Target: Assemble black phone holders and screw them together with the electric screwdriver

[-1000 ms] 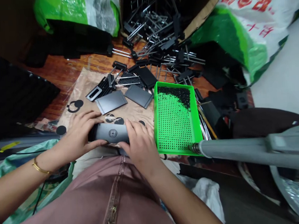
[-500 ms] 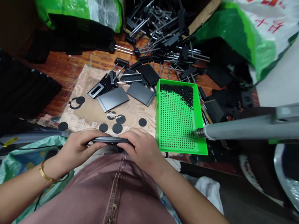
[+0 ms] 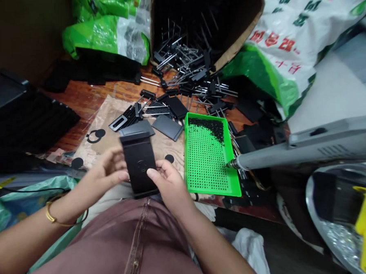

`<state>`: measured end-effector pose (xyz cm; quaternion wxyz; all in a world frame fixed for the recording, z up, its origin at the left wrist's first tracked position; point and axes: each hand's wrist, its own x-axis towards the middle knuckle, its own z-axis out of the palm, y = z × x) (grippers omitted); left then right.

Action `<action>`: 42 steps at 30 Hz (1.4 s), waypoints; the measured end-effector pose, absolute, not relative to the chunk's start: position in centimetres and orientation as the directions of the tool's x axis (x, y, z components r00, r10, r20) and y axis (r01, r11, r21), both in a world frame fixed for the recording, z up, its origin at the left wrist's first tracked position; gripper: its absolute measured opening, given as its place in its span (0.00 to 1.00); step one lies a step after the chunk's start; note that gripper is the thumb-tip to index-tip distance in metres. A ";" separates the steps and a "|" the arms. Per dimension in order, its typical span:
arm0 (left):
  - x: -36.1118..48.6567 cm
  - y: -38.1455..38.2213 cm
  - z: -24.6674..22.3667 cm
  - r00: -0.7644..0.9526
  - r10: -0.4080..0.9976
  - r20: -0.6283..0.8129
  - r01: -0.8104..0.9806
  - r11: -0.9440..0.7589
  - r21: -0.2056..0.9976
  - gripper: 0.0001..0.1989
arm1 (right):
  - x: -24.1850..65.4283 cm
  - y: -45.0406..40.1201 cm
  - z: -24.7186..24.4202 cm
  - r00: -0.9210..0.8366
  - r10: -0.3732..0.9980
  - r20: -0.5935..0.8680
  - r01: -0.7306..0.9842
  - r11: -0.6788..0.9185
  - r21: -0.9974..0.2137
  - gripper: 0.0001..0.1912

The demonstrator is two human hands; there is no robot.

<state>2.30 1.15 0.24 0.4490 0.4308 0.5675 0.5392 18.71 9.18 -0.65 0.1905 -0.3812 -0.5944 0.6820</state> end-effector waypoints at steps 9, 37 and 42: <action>2.2 1.7 0.5 0.008 1.000 0.011 0.786 -0.013 0.618 0.10 | 21.7 10.0 0.6 -0.601 0.679 0.422 0.521 0.733 -0.438 0.25; 2.4 1.5 -2.4 -0.025 0.954 0.299 0.743 -0.183 0.644 0.08 | 16.9 9.9 1.3 -0.850 0.463 0.252 0.422 0.884 -0.200 0.17; 2.3 1.6 -2.1 -0.017 0.971 0.240 0.710 -0.157 0.686 0.09 | 18.4 11.0 1.2 -0.844 0.516 0.148 0.441 0.824 -0.356 0.16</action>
